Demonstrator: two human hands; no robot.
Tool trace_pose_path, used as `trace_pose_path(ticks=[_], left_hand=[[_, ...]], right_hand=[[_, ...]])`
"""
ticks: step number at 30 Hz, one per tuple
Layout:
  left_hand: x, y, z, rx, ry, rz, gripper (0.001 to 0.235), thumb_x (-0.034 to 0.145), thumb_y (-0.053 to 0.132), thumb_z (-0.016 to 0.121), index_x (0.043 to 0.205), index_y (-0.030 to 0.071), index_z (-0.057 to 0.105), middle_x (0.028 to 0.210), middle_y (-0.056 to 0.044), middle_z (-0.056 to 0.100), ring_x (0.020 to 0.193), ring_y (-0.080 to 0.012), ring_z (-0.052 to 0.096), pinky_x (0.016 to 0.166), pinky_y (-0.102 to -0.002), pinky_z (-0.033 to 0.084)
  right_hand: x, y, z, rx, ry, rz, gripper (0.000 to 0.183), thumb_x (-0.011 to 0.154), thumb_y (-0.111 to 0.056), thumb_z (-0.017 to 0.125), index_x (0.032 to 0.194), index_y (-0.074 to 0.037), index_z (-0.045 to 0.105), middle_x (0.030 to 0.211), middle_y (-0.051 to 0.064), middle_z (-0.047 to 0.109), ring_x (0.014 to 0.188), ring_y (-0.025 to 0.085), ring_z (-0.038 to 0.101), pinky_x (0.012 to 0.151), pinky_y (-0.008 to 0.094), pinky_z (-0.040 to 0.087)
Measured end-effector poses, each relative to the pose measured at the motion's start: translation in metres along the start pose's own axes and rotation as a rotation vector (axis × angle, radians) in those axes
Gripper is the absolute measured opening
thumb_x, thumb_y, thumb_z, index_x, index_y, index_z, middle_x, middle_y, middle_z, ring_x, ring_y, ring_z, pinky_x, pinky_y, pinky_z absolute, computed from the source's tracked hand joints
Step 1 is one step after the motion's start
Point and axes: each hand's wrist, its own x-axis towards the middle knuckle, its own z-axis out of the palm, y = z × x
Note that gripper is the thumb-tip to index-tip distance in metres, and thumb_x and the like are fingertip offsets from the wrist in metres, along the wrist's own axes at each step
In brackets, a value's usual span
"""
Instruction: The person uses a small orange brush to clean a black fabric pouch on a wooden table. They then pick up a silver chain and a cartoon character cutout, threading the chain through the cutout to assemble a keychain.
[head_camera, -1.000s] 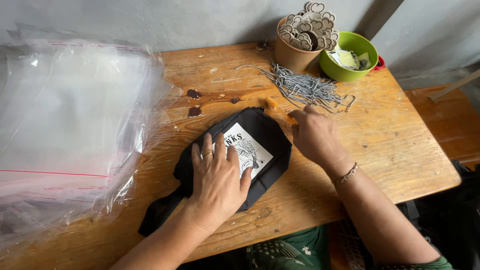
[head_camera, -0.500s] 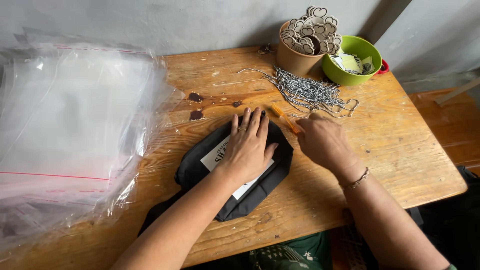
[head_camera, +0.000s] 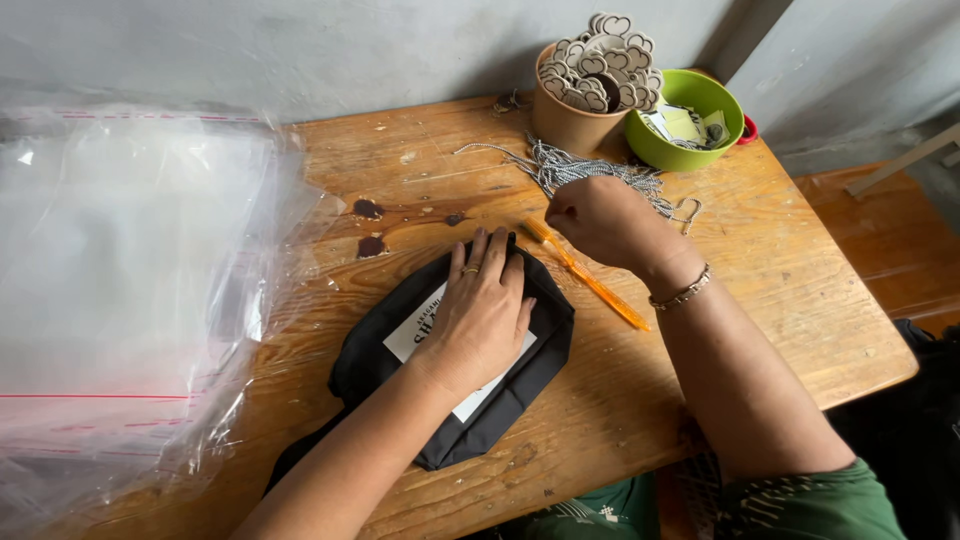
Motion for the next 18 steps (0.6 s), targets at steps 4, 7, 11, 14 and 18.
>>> trace_pose_path(ticks=[4,7,11,14,18], left_hand=[[0.009,-0.001,-0.010,0.009,-0.129,-0.008,0.055,0.096,0.026,0.056,0.138,-0.009,0.052,0.149,-0.037,0.040,0.144,-0.0550,0.036,0.116,-0.067,0.026],[0.023,-0.005,-0.008,0.039,-0.140,0.015,0.057,0.095,0.027,0.057,0.139,-0.008,0.051,0.147,-0.034,0.044,0.142,-0.0539,0.040,0.114,-0.066,0.031],[0.051,-0.006,-0.030,-0.058,-0.027,-0.007,0.037,0.092,0.029,0.063,0.117,0.001,0.065,0.112,-0.021,0.064,0.112,-0.0441,0.063,0.091,-0.055,0.050],[0.075,-0.008,-0.031,-0.241,0.108,-0.068,0.024,0.090,0.027,0.067,0.097,0.005,0.074,0.085,-0.011,0.072,0.086,-0.0353,0.075,0.070,-0.044,0.059],[0.107,-0.017,-0.001,-0.448,0.237,-0.181,0.021,0.087,0.026,0.068,0.095,0.008,0.077,0.075,-0.005,0.074,0.074,-0.0233,0.076,0.063,-0.034,0.060]], right_hand=[[0.026,0.040,0.003,-0.101,0.053,0.007,0.022,0.092,-0.022,0.063,0.107,-0.021,0.079,0.100,0.014,0.077,0.103,0.040,0.071,0.087,0.053,0.058],[0.039,0.065,0.010,-0.062,0.195,-0.059,0.016,0.090,-0.018,0.069,0.102,-0.022,0.078,0.097,0.012,0.073,0.099,0.039,0.071,0.083,0.051,0.058],[0.037,0.060,0.023,-0.073,0.206,-0.115,0.018,0.084,-0.021,0.074,0.101,-0.024,0.080,0.095,0.012,0.068,0.093,0.039,0.071,0.082,0.053,0.059],[0.044,0.072,0.038,-0.140,0.179,-0.039,0.013,0.086,-0.029,0.071,0.097,-0.032,0.078,0.097,0.004,0.065,0.093,0.034,0.071,0.083,0.049,0.060],[0.051,0.084,0.043,-0.087,0.228,-0.069,0.010,0.084,-0.026,0.074,0.093,-0.031,0.078,0.092,0.003,0.064,0.092,0.031,0.072,0.081,0.046,0.061]])
